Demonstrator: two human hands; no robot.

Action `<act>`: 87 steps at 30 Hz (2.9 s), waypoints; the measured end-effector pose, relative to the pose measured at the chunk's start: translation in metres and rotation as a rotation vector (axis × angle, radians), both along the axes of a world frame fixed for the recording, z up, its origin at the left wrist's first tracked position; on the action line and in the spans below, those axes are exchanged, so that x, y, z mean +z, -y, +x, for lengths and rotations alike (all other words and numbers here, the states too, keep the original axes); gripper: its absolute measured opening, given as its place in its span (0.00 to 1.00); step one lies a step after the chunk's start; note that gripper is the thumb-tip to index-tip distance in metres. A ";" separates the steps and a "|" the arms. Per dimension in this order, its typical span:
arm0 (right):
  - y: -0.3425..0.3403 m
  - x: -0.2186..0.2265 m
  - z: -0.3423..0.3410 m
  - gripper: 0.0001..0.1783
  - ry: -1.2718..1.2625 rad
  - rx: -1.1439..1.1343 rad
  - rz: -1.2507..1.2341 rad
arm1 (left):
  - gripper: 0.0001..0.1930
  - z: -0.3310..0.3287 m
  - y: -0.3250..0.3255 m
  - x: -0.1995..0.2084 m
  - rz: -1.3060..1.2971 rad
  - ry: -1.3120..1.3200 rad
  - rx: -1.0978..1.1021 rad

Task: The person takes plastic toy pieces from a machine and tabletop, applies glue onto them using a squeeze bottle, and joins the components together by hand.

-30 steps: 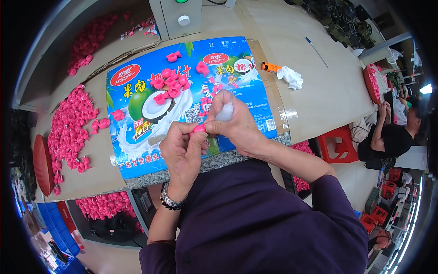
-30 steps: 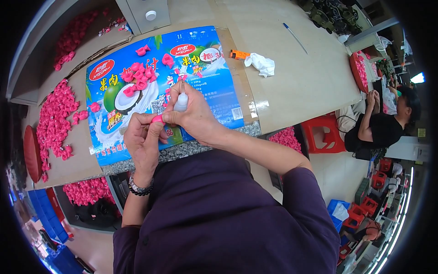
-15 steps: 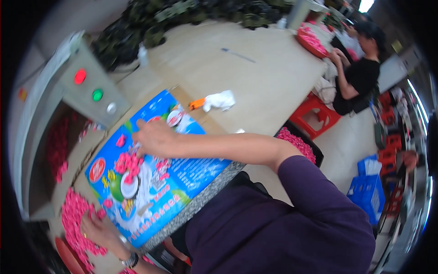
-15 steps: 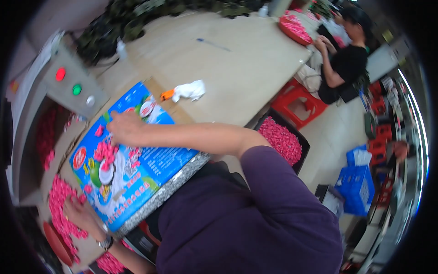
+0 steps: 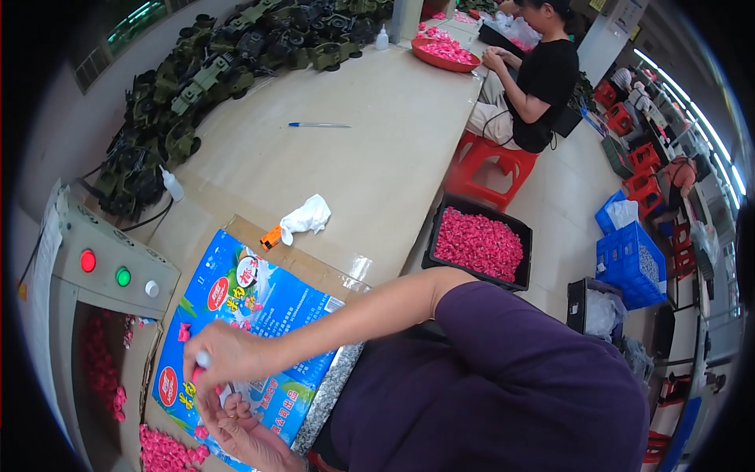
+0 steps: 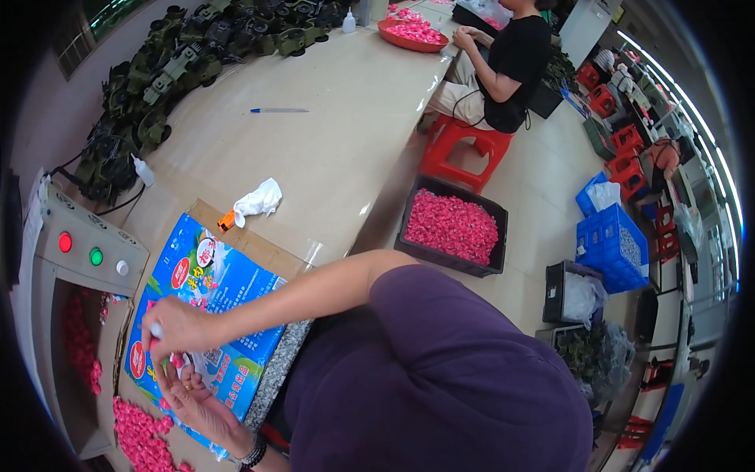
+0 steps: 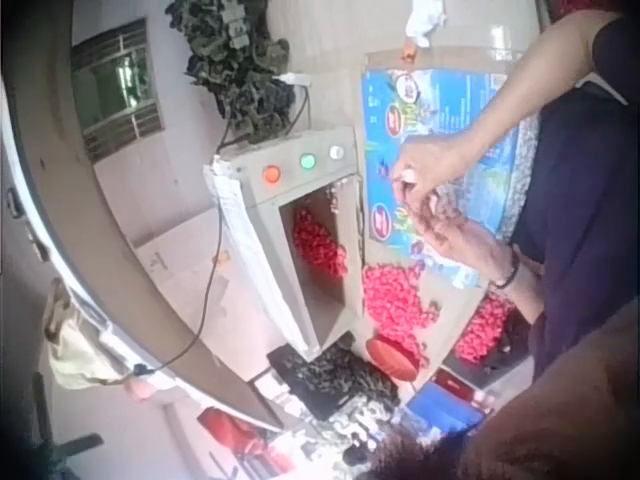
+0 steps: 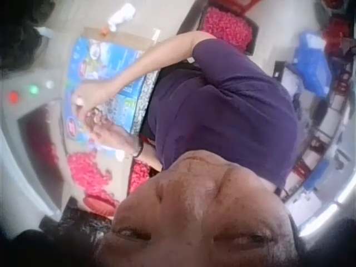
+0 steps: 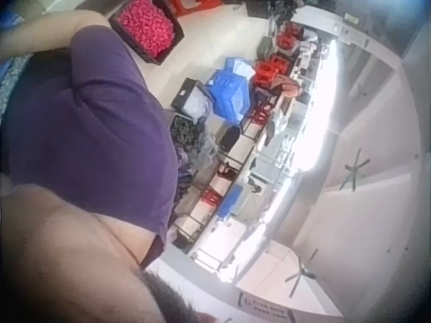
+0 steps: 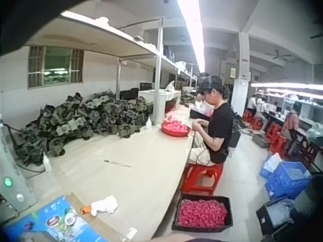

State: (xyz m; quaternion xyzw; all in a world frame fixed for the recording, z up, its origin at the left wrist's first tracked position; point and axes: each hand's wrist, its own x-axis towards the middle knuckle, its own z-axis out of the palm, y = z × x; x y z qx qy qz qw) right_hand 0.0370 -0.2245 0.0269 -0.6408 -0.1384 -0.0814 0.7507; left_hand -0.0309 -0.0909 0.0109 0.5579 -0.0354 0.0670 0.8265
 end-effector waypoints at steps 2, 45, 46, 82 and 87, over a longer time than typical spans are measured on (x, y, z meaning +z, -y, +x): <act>-0.010 0.000 -0.019 0.12 -0.047 -0.008 0.094 | 0.21 0.006 -0.002 -0.018 -0.041 0.028 -0.047; 0.053 0.020 -0.032 0.15 0.492 -0.014 -0.579 | 0.16 -0.015 -0.022 -0.027 -0.700 -0.329 -0.394; 0.053 0.021 -0.032 0.15 0.517 -0.007 -0.609 | 0.17 -0.015 -0.023 -0.027 -0.692 -0.338 -0.395; 0.045 0.021 -0.037 0.17 0.626 0.028 -0.717 | 0.21 -0.018 -0.025 -0.029 -0.605 -0.359 -0.394; 0.047 0.023 -0.039 0.17 0.631 0.008 -0.738 | 0.18 -0.015 -0.026 -0.033 -0.604 -0.264 -0.431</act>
